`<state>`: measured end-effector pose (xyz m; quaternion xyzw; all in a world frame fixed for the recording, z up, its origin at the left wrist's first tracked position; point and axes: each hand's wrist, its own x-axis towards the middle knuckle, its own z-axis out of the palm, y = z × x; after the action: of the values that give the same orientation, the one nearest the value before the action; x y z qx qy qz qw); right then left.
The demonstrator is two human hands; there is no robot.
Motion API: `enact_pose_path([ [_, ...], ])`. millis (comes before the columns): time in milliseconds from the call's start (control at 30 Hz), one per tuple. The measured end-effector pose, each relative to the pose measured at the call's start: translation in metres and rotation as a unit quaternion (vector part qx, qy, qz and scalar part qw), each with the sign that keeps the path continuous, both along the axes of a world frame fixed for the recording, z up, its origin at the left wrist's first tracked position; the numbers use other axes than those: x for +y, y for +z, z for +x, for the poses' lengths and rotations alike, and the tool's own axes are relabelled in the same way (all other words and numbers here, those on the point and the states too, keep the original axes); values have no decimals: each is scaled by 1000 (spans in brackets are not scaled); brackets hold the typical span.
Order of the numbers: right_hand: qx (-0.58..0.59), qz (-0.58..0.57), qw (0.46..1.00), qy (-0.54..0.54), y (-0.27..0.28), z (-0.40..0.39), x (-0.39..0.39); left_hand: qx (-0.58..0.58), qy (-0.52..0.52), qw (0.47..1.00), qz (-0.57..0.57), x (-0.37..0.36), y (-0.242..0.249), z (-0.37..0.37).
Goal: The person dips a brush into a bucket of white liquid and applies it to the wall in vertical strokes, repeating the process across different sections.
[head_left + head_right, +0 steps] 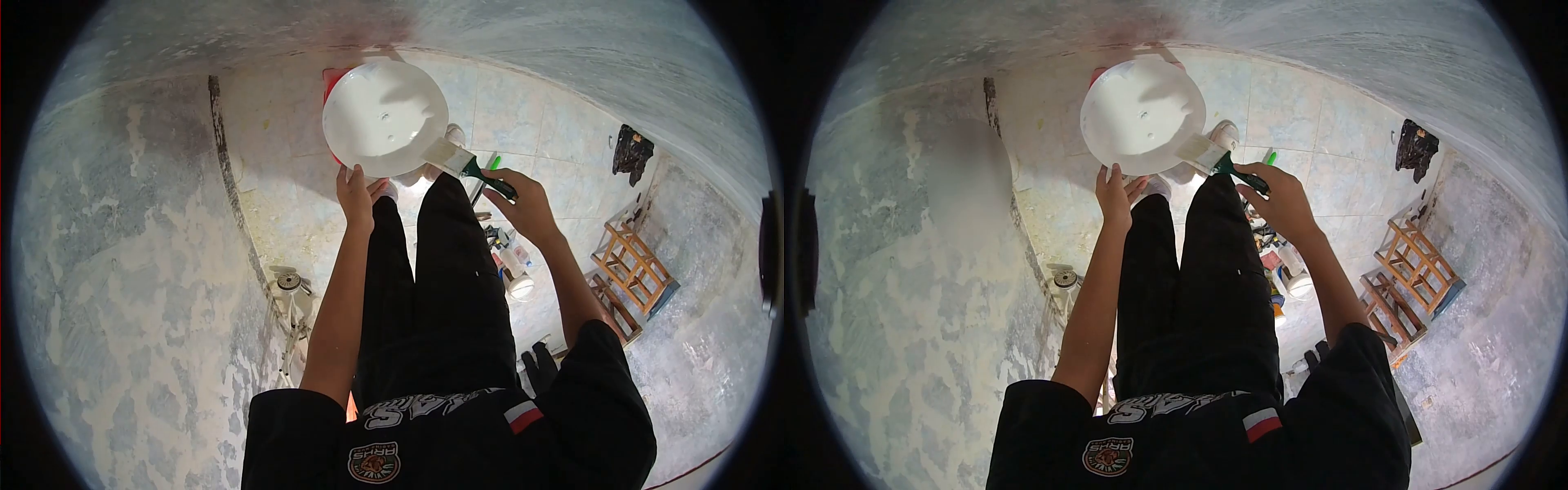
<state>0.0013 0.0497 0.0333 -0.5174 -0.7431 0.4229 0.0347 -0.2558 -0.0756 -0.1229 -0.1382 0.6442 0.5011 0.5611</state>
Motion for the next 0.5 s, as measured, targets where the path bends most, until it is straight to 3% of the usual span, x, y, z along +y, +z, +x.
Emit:
enact_pose_path([
  [33, 0, 1, 1000, -1, -3, 2, 0, 0, -1, 1000, 1, -1, 1, 0],
  [100, 41, -182, 977, -107, -10, 2, 1, -17, -6, 1000, -17, -2, 1, -1],
  [133, 44, -179, 977, -107, -9, 1, 2, -15, -6, 1000, -14, -4, 3, -1],
  [200, 118, -339, 905, -230, -3, -7, 3, -9, 11, 999, -33, -8, 9, -1],
  [400, 306, -448, 774, -326, 1, -15, -18, 17, -40, 999, -19, -28, 68, -10],
  [500, 368, -437, 744, -346, 45, -36, -27, 35, -80, 996, 8, -38, 125, -14],
])
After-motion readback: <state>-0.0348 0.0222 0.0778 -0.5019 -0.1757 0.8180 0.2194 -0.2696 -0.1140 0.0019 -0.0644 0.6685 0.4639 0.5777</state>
